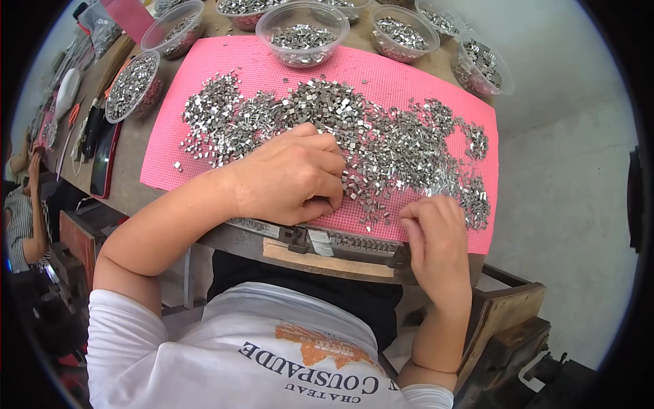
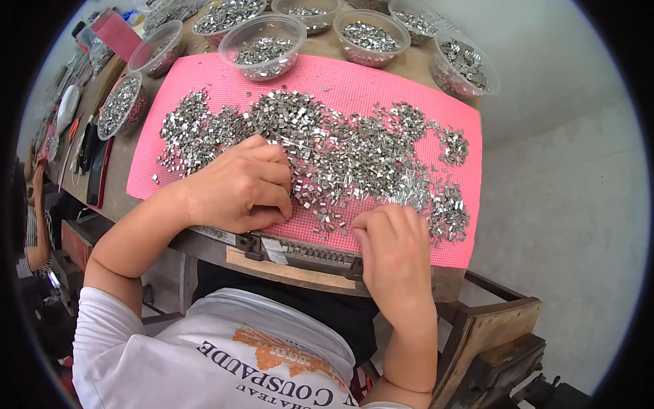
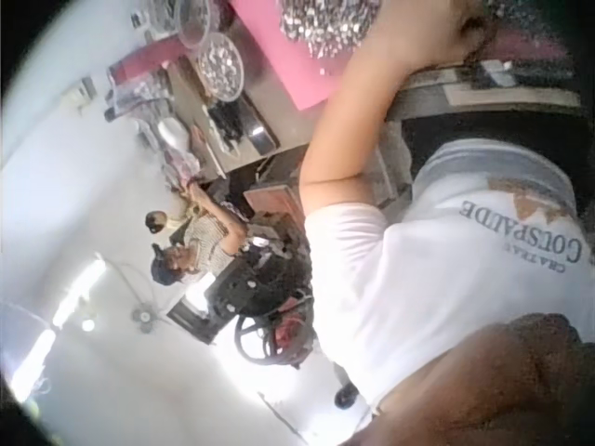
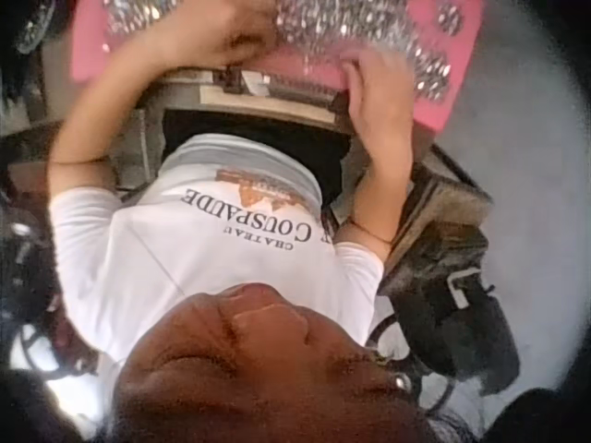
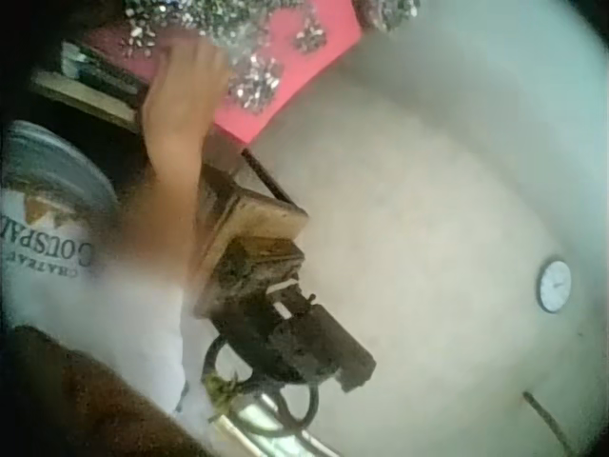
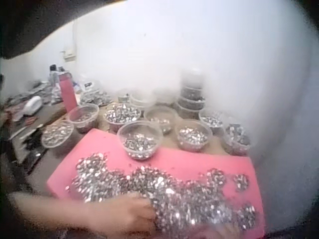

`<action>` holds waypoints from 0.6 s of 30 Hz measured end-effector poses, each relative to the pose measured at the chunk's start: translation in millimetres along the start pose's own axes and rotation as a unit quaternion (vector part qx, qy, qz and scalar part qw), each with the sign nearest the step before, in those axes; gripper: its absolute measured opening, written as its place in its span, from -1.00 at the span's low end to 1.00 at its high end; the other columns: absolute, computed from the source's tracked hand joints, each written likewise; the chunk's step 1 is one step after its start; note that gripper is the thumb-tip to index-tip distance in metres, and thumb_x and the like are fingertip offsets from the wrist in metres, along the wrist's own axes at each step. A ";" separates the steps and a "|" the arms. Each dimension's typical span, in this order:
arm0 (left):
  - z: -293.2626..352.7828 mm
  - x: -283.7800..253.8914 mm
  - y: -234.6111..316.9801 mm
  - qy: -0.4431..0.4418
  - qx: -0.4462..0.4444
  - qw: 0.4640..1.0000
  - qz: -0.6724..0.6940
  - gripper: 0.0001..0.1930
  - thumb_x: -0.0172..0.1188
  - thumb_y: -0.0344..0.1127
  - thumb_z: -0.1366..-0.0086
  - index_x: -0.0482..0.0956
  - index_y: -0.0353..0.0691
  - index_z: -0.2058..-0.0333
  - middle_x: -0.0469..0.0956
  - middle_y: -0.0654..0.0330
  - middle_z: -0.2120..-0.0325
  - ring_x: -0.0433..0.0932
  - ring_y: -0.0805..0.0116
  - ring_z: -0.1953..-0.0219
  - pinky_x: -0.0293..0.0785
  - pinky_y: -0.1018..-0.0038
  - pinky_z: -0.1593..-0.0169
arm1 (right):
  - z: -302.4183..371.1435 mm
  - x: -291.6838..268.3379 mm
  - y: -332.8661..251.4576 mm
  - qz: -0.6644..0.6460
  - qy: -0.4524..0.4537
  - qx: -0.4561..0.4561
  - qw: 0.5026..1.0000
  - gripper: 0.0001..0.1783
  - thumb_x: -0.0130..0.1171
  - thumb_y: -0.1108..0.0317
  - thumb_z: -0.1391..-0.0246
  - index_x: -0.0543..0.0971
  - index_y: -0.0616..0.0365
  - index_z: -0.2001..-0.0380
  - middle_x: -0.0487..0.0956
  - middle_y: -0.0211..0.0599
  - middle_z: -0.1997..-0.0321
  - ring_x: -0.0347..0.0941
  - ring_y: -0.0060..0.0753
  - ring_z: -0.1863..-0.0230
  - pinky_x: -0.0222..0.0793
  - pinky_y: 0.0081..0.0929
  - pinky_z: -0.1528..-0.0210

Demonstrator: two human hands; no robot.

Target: Assembling small decorative metal pieces into a metal strip and then using a manual press to secure them.

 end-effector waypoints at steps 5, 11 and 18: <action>7.4 -1.0 4.4 0.030 -0.054 0.997 -0.048 -0.84 0.47 -0.35 0.05 0.71 -0.01 0.43 0.52 0.40 0.39 0.49 0.32 0.18 0.32 0.33 0.07 | 2.9 -0.1 -1.9 -0.001 0.033 0.008 0.999 -0.87 0.30 0.53 -0.06 0.60 0.17 0.29 0.55 -0.23 0.32 0.44 -0.09 0.20 0.29 -0.22 0.10; 14.9 -4.4 1.3 0.048 -0.070 0.996 -0.034 -0.76 0.53 -0.23 0.05 0.79 0.06 0.32 0.57 0.44 0.33 0.50 0.35 0.15 0.30 0.32 0.03 | 3.9 9.7 -8.6 0.022 0.051 0.020 0.998 -0.85 0.38 0.45 -0.01 0.62 0.15 0.33 0.55 -0.26 0.34 0.45 -0.12 0.24 0.29 -0.21 0.12; 18.4 -1.9 1.4 0.075 -0.068 0.993 -0.053 -0.78 0.51 -0.23 0.02 0.78 0.08 0.32 0.58 0.48 0.33 0.50 0.38 0.14 0.29 0.32 0.03 | 0.3 17.3 -14.0 0.077 0.079 0.042 0.993 -0.89 0.38 0.46 0.00 0.61 0.14 0.40 0.51 -0.26 0.41 0.44 -0.12 0.30 0.27 -0.18 0.17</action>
Point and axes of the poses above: each hand's wrist, its own z-axis away from the middle knuckle, its own x-axis out of the palm, y = z × x, the point moved 5 cm from there along -z, towards the middle knuckle
